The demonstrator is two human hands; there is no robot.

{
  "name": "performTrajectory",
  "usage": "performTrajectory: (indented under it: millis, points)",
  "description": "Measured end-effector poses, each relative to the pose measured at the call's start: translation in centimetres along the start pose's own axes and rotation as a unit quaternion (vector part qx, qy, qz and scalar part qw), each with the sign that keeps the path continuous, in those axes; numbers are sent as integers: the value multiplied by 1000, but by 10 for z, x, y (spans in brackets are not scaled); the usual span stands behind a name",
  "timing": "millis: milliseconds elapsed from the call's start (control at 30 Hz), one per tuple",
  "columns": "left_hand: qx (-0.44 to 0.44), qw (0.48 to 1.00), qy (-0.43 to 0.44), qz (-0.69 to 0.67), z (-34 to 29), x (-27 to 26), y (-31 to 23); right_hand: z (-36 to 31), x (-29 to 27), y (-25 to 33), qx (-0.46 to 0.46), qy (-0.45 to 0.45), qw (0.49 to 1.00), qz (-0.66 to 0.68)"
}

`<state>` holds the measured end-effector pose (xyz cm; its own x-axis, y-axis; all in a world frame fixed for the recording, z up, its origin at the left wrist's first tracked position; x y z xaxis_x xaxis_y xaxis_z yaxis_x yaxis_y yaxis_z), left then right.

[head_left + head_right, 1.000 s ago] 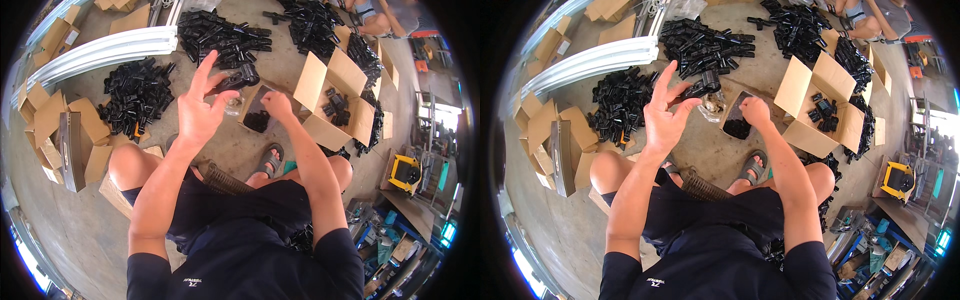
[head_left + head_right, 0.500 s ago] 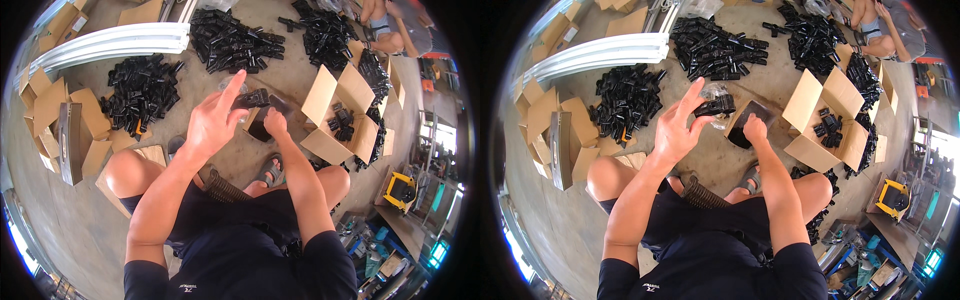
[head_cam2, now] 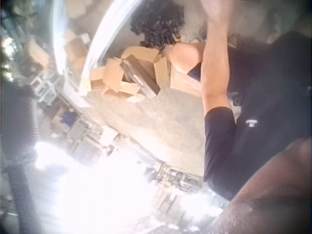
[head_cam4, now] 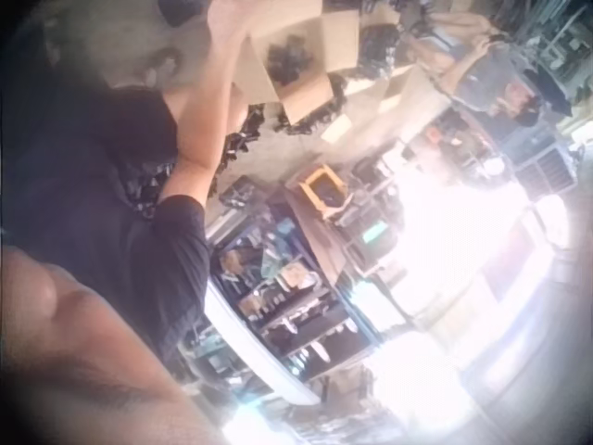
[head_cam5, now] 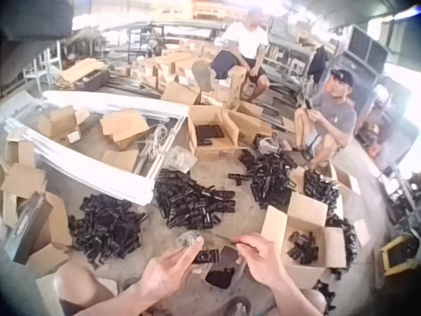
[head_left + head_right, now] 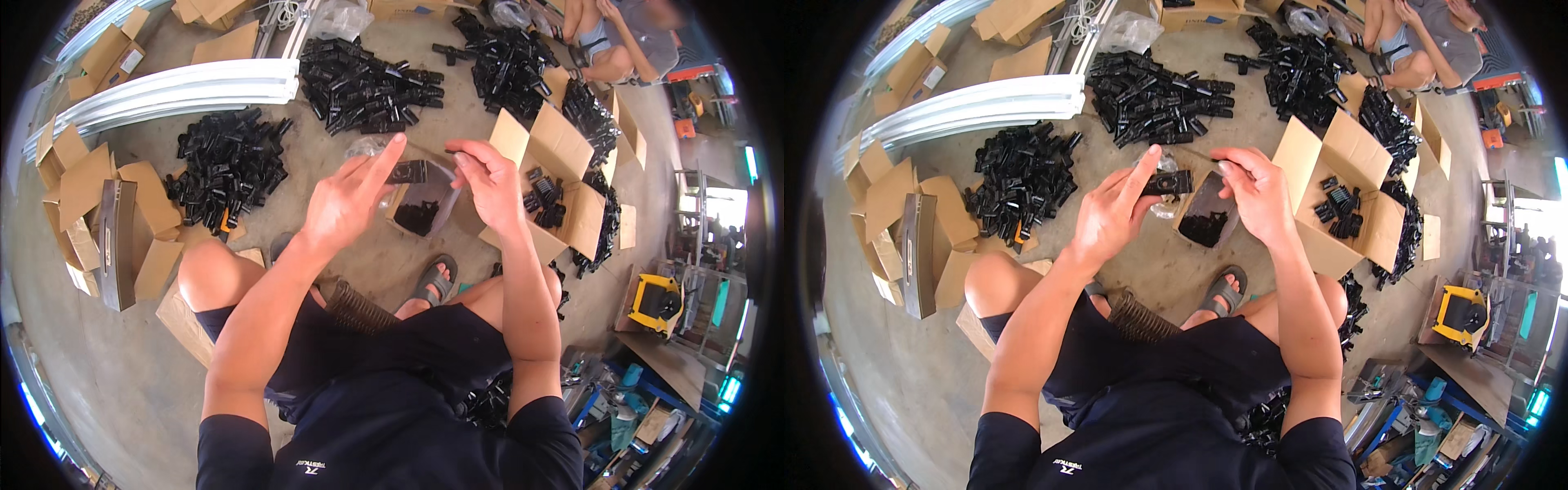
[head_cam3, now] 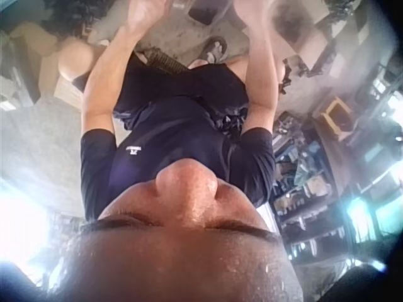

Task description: The person picks up black plastic components from a box, fits them together by hand, and places the assembled units into a separate small container.

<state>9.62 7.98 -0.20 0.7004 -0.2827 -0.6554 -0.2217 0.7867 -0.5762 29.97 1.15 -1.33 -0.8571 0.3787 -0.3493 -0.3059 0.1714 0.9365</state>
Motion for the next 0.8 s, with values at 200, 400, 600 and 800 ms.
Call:
performTrajectory:
  millis: [200,400,600,800]
  points:
    - [15,1000,12,21,-9,3,-3,-20,39,6,-28,38,999,2]
    - [14,998,29,47,-8,11,-3,-24,47,29,-182,21,980,-82]
    - [33,998,13,43,-7,15,-2,-28,59,33,-295,21,940,-168]
    - [33,999,23,32,-6,19,-2,-28,71,30,-327,30,913,-240]
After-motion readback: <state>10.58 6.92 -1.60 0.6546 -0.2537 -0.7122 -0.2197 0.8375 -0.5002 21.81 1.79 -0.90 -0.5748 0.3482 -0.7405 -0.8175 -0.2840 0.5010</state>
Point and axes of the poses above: each hand's wrist, its own z-axis towards the middle knuckle, its own x-axis out of the palm, y = z × x, the point moved 9 cm from there along z, towards the middle knuckle, and after that the axes turned 1 degree about y, right-handed, at the moved point
